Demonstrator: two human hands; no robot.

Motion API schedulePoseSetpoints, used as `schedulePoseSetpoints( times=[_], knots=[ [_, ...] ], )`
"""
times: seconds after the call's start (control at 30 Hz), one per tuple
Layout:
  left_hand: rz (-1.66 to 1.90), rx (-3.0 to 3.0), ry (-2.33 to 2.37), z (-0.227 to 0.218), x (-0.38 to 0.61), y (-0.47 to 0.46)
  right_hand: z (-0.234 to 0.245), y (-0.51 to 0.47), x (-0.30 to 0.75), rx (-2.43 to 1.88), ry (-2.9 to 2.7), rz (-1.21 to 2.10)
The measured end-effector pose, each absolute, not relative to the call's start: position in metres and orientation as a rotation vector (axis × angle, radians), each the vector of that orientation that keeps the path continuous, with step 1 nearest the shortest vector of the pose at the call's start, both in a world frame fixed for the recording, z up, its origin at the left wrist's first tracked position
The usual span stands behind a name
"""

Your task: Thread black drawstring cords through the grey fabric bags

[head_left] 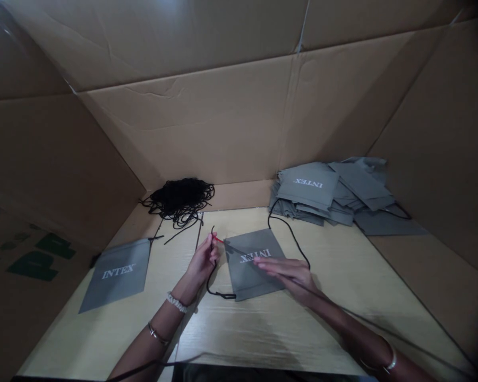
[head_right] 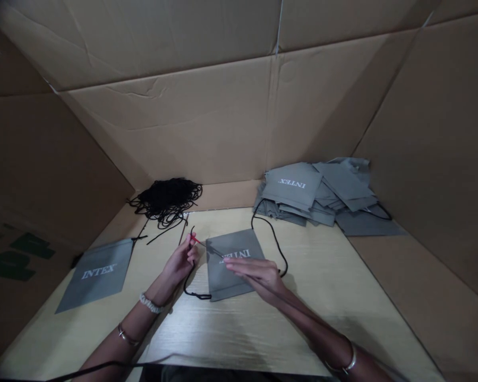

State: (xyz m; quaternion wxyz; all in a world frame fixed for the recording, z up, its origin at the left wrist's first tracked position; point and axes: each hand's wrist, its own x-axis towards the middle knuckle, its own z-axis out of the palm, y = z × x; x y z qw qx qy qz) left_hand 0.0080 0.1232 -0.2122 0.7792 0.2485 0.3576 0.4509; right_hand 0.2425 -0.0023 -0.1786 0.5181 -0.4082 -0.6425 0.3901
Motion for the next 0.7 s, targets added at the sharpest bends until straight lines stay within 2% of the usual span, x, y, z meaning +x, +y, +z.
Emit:
schedulePoseSetpoints(
  times=[0.13,0.3,0.7],
  knots=[
    [0.958,0.403,0.708,-0.2,0.005,0.125,-0.181,-0.001,0.246,-0.727,-1.944,0.608],
    [0.981,0.363,0.67,-0.197,0.001,0.126,-0.185,0.004,0.244,-0.62,-2.092,0.295],
    [1.065,0.448,0.724,-0.192,-0.015,0.14,-0.194,0.002,0.248,-0.607,-2.207,0.183]
  ],
)
